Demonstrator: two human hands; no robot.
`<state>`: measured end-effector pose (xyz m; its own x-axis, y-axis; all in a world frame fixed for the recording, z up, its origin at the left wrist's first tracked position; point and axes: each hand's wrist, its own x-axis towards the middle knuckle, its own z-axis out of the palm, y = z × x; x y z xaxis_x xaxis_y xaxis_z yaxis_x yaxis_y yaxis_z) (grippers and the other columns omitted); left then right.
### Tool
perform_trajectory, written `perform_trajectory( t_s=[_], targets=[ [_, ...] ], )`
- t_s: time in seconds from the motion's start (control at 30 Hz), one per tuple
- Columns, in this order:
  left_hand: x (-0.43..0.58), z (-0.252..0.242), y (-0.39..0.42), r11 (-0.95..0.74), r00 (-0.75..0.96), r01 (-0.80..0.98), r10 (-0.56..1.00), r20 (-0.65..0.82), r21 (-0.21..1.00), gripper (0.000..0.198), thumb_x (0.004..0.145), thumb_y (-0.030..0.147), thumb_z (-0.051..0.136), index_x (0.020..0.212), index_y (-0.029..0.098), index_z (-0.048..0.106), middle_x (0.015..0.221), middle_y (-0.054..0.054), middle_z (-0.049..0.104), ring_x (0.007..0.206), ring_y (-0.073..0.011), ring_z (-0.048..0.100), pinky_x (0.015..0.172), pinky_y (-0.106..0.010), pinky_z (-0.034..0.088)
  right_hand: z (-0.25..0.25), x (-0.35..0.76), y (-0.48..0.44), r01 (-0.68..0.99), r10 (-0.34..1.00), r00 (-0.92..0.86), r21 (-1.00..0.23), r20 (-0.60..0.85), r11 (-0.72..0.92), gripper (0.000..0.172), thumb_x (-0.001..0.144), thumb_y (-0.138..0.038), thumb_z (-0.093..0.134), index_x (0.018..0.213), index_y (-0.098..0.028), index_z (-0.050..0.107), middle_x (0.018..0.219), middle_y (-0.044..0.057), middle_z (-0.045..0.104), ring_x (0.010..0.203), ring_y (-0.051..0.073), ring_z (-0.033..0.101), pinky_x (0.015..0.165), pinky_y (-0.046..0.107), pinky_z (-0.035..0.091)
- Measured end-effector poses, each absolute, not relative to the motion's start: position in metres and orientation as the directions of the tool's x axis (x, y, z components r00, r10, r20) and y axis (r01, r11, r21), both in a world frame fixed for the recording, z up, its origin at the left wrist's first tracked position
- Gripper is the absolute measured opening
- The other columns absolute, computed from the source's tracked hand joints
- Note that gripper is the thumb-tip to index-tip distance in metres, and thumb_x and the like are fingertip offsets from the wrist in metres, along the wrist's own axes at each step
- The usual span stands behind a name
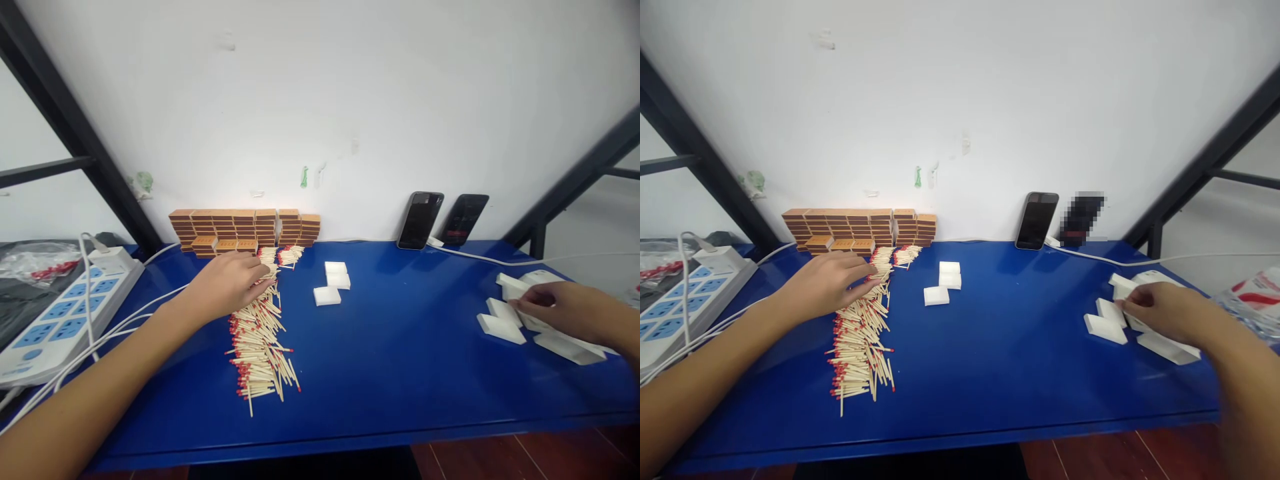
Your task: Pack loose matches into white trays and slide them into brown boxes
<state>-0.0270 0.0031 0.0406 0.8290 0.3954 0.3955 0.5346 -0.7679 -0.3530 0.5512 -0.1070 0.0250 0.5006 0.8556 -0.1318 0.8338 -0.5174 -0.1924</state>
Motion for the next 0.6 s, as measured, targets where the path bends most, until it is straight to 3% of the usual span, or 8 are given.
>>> perform_trajectory(
  t_s=[0.2, 0.43, 0.6],
  targets=[
    [-0.027, 0.041, 0.003, -0.765, 0.828, 0.539, 0.403, 0.391, -0.352, 0.037, 0.107, 0.039, 0.049, 0.091, 0.016, 0.073, 0.077, -0.005, 0.070, 0.075, -0.0201, 0.065, 0.069, -0.033, 0.046, 0.035, 0.520, -0.107, 0.889, 0.904, 0.416, -0.254, 0.096, -0.382, 0.039, 0.080, -0.066, 0.057, 0.079, -0.032, 0.073, 0.092, 0.014, 0.075, 0.085, 0.037, 0.068, 0.074, 0.048, 0.049],
    [-0.026, 0.041, 0.002, -0.754, 0.822, 0.553, 0.425, 0.380, -0.354, 0.038, 0.107, 0.040, 0.049, 0.089, 0.016, 0.072, 0.077, -0.005, 0.070, 0.074, -0.0197, 0.066, 0.068, -0.033, 0.046, 0.019, 0.463, -0.086, 0.938, 0.977, 0.010, -0.339, 0.214, 0.065, 0.051, 0.085, -0.075, 0.058, 0.087, -0.027, 0.075, 0.094, 0.011, 0.072, 0.081, 0.030, 0.064, 0.071, 0.042, 0.050],
    [-0.028, 0.039, 0.003, -0.757, 0.820, 0.557, 0.435, 0.373, -0.342, 0.038, 0.107, 0.041, 0.048, 0.092, 0.016, 0.073, 0.079, -0.006, 0.071, 0.076, -0.0208, 0.067, 0.070, -0.034, 0.048, 0.011, 0.402, -0.071, 0.867, 0.944, -0.233, -0.390, 0.234, 0.311, 0.038, 0.099, -0.058, 0.053, 0.100, -0.026, 0.074, 0.103, 0.009, 0.068, 0.079, 0.023, 0.063, 0.073, 0.039, 0.052]
  ],
)
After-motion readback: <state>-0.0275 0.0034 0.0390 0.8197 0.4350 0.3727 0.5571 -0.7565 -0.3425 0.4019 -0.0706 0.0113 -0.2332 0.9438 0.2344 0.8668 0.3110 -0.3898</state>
